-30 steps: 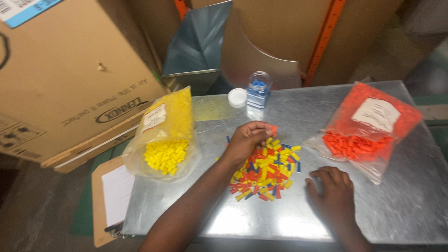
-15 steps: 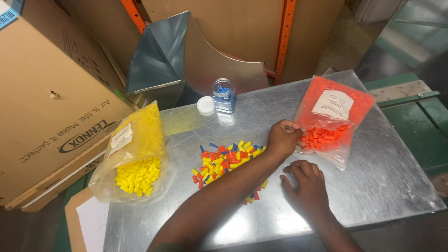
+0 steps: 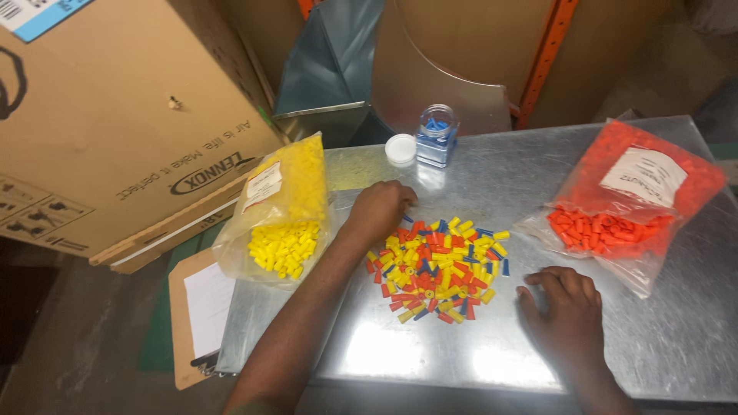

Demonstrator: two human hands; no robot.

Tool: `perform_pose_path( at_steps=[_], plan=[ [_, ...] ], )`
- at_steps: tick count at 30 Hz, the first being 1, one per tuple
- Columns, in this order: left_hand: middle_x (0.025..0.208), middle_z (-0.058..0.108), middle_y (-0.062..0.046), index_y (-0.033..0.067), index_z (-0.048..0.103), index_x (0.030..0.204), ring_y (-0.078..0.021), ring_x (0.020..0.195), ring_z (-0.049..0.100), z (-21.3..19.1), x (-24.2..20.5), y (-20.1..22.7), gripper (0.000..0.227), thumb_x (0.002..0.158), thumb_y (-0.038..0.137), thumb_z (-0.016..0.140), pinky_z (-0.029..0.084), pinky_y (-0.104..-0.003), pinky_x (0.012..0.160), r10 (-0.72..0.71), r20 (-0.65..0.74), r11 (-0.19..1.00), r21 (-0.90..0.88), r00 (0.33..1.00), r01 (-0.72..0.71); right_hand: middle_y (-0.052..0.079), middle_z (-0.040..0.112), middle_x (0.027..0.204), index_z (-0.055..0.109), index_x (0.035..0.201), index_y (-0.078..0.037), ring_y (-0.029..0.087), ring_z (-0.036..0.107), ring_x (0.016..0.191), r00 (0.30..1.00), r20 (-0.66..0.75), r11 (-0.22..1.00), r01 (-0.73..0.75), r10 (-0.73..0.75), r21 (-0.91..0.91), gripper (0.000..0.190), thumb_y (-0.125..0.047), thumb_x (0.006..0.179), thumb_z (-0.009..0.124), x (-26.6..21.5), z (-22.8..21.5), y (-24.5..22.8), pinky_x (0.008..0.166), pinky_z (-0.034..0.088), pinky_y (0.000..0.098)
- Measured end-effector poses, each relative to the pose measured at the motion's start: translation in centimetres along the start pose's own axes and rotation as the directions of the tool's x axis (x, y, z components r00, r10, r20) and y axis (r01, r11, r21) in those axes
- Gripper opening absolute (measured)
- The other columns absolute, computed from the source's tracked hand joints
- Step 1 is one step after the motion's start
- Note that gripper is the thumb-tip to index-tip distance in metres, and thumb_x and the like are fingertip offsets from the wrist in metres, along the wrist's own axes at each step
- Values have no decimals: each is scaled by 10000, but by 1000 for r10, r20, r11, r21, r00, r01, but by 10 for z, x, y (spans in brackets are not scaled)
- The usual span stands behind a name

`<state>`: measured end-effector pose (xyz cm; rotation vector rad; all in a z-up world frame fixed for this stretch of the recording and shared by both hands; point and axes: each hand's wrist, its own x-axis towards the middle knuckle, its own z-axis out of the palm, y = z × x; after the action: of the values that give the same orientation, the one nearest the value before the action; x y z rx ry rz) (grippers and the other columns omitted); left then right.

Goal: The person sorts small plastic connectors by color on a metal table. They pick up individual pieces from a mixed pile and place them into separate clear bags labeled by color.

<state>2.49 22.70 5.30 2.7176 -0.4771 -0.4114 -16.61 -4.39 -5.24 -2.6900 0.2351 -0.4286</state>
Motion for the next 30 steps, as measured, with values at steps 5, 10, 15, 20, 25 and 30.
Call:
perform_pose_path(
  at_steps=[5, 10, 15, 20, 25, 30],
  plan=[
    [1106, 720, -73, 171, 736, 1198, -243, 977, 666, 25, 7, -18, 288, 927, 88, 681, 562, -362, 849, 76, 20, 985, 153, 997, -78, -64, 665, 1111, 748, 1049, -248, 257, 580, 1116, 1000, 16, 1000, 8, -8, -4, 231, -346, 855, 670, -1, 2, 3, 984, 448, 424],
    [944, 729, -69, 152, 757, 1073, -226, 842, 650, 38, 8, -19, 157, 928, 139, 700, 535, -357, 694, 100, -73, 974, 210, 992, -83, -72, 670, 1116, 752, 1039, -258, 248, 587, 1126, 1000, 1, 1000, 10, -10, -16, 228, -354, 846, 683, -2, 7, 8, 990, 451, 424],
    [1066, 787, 6, 167, 777, 1024, -129, 1001, 725, 17, -14, 4, 166, 985, 172, 616, 560, -280, 839, -236, 49, 608, -772, 971, 186, -69, 664, 1092, 745, 1052, -255, 255, 585, 1121, 1000, 7, 1000, 8, -8, -15, 233, -349, 851, 674, -1, 5, 6, 993, 456, 424],
    [1140, 773, -13, 194, 750, 994, -198, 1056, 707, -28, 8, 14, 149, 966, 258, 619, 541, -420, 890, -139, -243, 825, -565, 960, -24, -66, 670, 1112, 747, 1050, -261, 265, 587, 1124, 1000, 21, 1000, 1, -1, -26, 240, -364, 845, 678, -2, 7, 8, 992, 463, 438],
    [895, 782, -29, 207, 755, 1007, -283, 818, 719, -58, 75, 25, 154, 891, 229, 657, 485, -445, 610, -71, -440, 970, -240, 895, -41, -60, 668, 1097, 748, 1047, -263, 271, 586, 1104, 999, -21, 999, 29, -30, -24, 237, -357, 836, 693, -1, 11, 12, 985, 465, 441],
    [976, 705, -120, 116, 630, 1021, -360, 915, 691, -40, 110, 24, 285, 846, 278, 785, 544, -495, 715, 66, -504, 996, 81, 861, -29, -72, 669, 1094, 745, 1031, -283, 264, 595, 1092, 999, -26, 999, 28, -29, -43, 223, -379, 836, 691, -1, 15, 16, 976, 480, 436]
  ],
)
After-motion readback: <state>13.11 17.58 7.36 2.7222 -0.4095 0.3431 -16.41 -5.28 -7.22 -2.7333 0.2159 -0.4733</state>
